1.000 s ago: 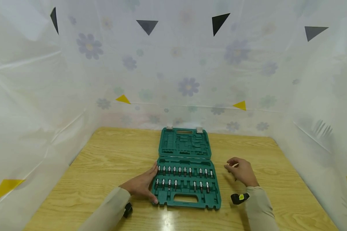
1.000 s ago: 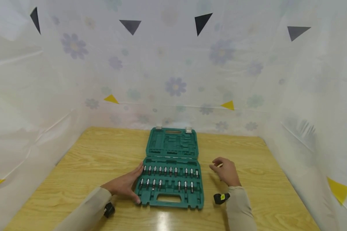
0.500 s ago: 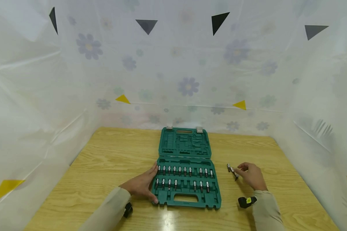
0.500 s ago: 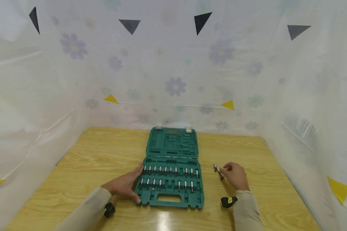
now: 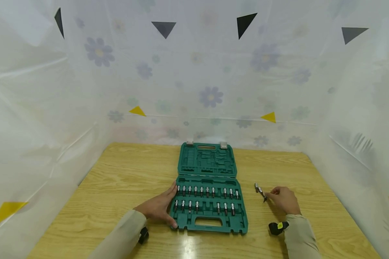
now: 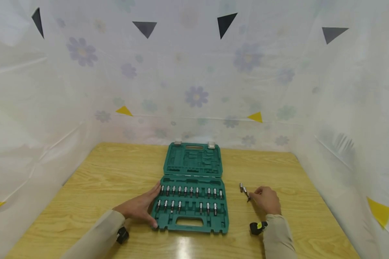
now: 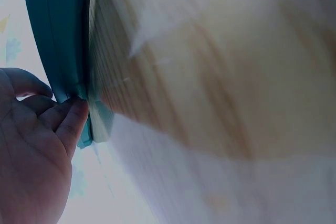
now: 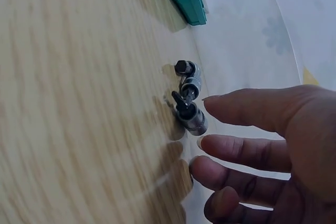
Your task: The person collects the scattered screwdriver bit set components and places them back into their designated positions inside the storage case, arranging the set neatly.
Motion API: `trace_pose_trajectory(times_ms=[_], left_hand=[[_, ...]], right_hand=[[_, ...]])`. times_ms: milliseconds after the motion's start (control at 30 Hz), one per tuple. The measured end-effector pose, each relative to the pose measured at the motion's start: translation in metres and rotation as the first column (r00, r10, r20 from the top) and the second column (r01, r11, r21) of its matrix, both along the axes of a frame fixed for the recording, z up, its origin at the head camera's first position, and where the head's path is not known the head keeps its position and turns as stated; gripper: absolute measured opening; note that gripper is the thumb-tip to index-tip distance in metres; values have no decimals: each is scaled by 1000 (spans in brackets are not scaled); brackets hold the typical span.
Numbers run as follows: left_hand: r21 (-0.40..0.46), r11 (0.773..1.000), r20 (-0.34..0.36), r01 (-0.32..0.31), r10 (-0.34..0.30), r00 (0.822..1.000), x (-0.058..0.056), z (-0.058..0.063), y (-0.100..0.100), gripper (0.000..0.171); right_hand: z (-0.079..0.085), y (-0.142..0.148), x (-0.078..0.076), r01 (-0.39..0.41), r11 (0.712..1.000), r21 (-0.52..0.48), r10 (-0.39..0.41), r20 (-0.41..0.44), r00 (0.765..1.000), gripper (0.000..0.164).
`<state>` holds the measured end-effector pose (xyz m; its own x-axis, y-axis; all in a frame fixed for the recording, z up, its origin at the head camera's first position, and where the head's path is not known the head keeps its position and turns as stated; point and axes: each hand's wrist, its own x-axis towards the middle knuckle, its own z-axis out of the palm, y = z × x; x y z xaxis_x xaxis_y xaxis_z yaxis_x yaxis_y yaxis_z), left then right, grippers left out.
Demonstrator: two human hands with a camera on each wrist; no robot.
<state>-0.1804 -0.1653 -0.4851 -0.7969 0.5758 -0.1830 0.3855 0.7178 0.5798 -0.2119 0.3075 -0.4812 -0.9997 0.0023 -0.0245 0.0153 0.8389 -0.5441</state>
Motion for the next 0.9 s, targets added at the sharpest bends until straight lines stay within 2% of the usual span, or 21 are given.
trace_pose_trajectory(times_ms=[233, 433, 900], left_hand=[[13, 1000, 14, -4, 4, 1000, 0, 0, 1, 133], [1, 1000, 4, 2, -2, 1000, -1, 1, 0, 134], [1, 1000, 4, 2, -2, 1000, 0, 2, 1, 133]], right_hand=[[-2, -3, 0, 17, 1000, -21, -16, 56, 998, 31], [-6, -6, -1, 48, 998, -27, -46, 72, 996, 37], [-11, -5, -1, 60, 996, -59, -57, 50, 997, 32]])
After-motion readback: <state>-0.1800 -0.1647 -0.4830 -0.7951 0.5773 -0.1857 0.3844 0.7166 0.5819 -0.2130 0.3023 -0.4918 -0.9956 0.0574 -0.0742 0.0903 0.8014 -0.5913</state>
